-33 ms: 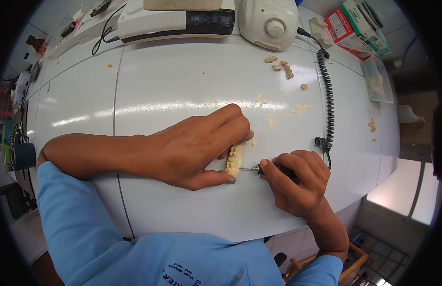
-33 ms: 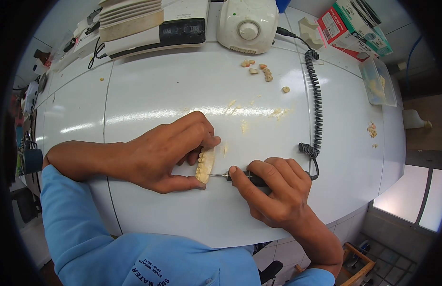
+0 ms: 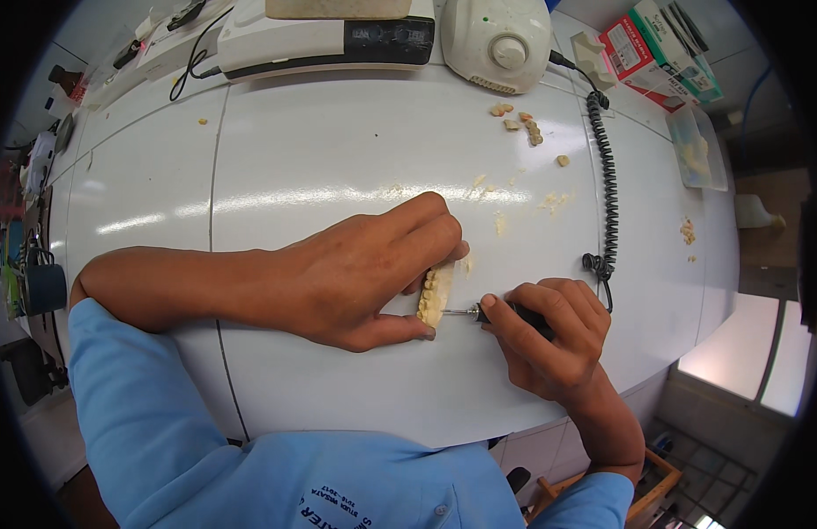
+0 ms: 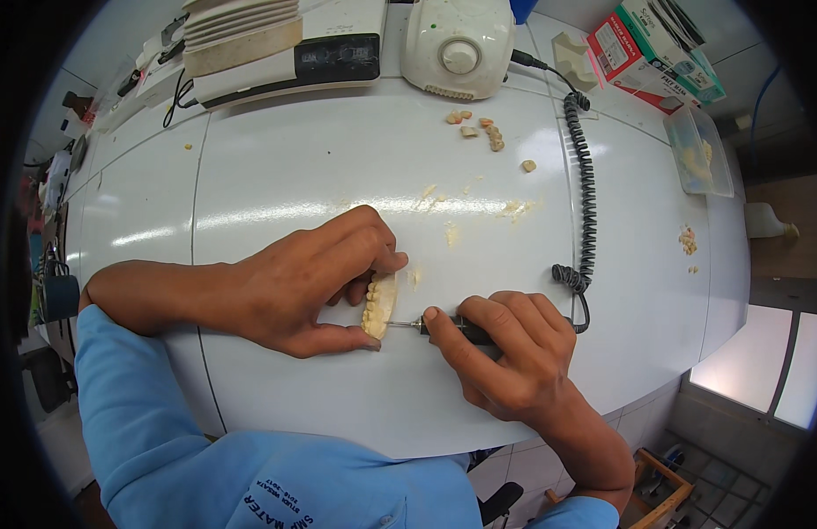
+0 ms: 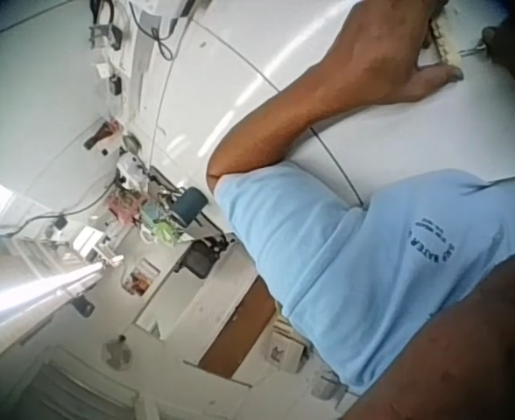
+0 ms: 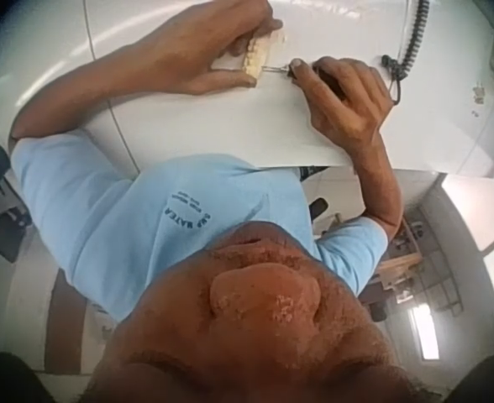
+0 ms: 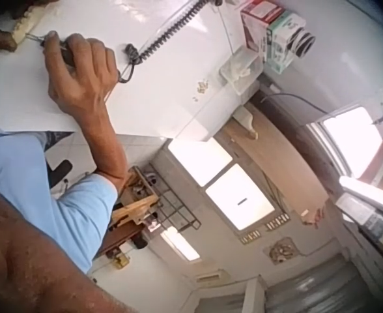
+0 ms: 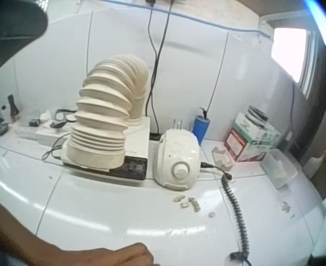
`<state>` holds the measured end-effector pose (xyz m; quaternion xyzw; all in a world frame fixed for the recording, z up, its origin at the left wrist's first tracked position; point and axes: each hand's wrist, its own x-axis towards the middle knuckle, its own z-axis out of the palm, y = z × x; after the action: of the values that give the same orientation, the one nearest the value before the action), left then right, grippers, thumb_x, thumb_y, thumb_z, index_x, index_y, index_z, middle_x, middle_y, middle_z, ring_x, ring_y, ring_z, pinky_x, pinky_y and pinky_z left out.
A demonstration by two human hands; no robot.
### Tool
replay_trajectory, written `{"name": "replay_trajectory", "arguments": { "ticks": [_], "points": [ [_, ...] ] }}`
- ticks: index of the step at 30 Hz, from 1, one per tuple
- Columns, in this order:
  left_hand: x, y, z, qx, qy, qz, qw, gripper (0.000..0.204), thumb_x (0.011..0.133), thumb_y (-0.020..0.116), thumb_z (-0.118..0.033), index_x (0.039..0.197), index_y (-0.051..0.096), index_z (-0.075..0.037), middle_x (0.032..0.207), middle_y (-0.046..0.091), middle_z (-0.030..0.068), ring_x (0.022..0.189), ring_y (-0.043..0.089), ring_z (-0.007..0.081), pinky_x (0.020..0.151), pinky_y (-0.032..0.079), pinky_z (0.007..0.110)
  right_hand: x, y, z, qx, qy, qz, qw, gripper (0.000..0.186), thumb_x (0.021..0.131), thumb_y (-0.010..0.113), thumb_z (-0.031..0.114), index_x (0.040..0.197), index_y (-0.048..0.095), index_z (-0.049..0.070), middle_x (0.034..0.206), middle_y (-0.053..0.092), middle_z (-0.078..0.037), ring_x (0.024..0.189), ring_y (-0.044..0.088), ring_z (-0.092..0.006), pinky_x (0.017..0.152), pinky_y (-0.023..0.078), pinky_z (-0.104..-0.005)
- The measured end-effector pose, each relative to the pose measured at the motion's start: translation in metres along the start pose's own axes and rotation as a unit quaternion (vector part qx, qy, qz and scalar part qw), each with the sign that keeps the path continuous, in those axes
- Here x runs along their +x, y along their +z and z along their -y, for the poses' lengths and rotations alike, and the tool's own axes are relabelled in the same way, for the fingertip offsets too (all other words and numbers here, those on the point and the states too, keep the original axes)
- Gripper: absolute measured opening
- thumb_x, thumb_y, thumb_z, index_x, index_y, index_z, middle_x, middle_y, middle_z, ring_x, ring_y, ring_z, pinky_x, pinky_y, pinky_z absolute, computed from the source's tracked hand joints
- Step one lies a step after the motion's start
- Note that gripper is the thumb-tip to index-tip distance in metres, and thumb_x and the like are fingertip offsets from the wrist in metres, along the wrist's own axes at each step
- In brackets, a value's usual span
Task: Polishing a dental model using a handheld rotary tool.
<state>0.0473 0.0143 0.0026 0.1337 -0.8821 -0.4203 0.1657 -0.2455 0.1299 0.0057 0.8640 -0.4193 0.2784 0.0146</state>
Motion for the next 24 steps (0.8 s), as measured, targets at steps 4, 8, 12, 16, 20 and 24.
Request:
{"name": "replay_trajectory", "arguments": {
  "ticks": [4, 8, 12, 16, 20, 24],
  "points": [
    [0.0008, -0.0010, -0.0014, 0.001, -0.001, 0.003, 1.000, 0.072, 0.091, 0.099, -0.012, 0.147, 0.056, 0.004, 0.135, 0.056, 0.0176, 0.091, 0.069, 0.0194, 0.077, 0.064, 0.035, 0.0004, -0.0008, 0.0000, -0.007, -0.002, 0.001, 1.000, 0.028, 0.087, 0.090, 0.014, 0.115, 0.093, 0.016, 0.094, 0.075, -0.005, 0.078, 0.071, -0.0208, 0.066, 0.049, -0.0341],
    [0.0011, -0.0021, -0.0023, -0.010, -0.005, 0.007, 1.000, 0.070, 0.091, 0.100, -0.013, 0.143, 0.056, 0.003, 0.134, 0.056, 0.0171, 0.090, 0.068, 0.0196, 0.079, 0.063, 0.035, -0.0002, 0.0001, -0.0014, -0.002, 0.001, -0.002, 1.000, 0.029, 0.088, 0.091, 0.014, 0.117, 0.093, 0.016, 0.094, 0.075, -0.005, 0.078, 0.072, -0.0213, 0.066, 0.050, -0.0345],
    [0.0008, 0.0013, 0.0011, -0.016, 0.014, -0.006, 1.000, 0.071, 0.089, 0.102, -0.015, 0.140, 0.056, 0.003, 0.131, 0.056, 0.0176, 0.090, 0.064, 0.0225, 0.080, 0.060, 0.038, -0.0008, 0.0004, -0.0008, 0.000, -0.004, -0.005, 1.000, 0.029, 0.088, 0.091, 0.015, 0.117, 0.093, 0.016, 0.094, 0.075, -0.005, 0.078, 0.072, -0.0213, 0.066, 0.050, -0.0346],
    [-0.0002, 0.0010, 0.0018, -0.011, 0.019, -0.004, 1.000, 0.072, 0.088, 0.103, -0.016, 0.139, 0.056, 0.003, 0.128, 0.056, 0.0183, 0.089, 0.060, 0.0247, 0.079, 0.057, 0.040, 0.0003, -0.0013, -0.0004, -0.003, -0.006, -0.002, 1.000, 0.028, 0.088, 0.091, 0.014, 0.116, 0.093, 0.016, 0.094, 0.075, -0.005, 0.078, 0.071, -0.0208, 0.066, 0.050, -0.0346],
    [0.0000, 0.0030, 0.0031, -0.006, 0.024, -0.012, 1.000, 0.073, 0.086, 0.104, -0.018, 0.137, 0.056, 0.003, 0.125, 0.056, 0.0173, 0.089, 0.059, 0.0255, 0.077, 0.056, 0.040, -0.0001, 0.0001, 0.0000, -0.008, -0.001, -0.004, 1.000, 0.027, 0.089, 0.090, 0.013, 0.116, 0.093, 0.017, 0.094, 0.075, -0.004, 0.078, 0.071, -0.0202, 0.065, 0.049, -0.0338],
    [-0.0005, 0.0041, 0.0022, -0.003, 0.024, -0.019, 1.000, 0.073, 0.086, 0.105, -0.019, 0.135, 0.055, 0.002, 0.123, 0.056, 0.0164, 0.089, 0.059, 0.0250, 0.076, 0.055, 0.040, -0.0007, 0.0004, -0.0004, 0.005, -0.016, -0.004, 1.000, 0.028, 0.088, 0.091, 0.014, 0.116, 0.093, 0.017, 0.094, 0.074, -0.004, 0.078, 0.071, -0.0198, 0.065, 0.049, -0.0332]
  ]
}}
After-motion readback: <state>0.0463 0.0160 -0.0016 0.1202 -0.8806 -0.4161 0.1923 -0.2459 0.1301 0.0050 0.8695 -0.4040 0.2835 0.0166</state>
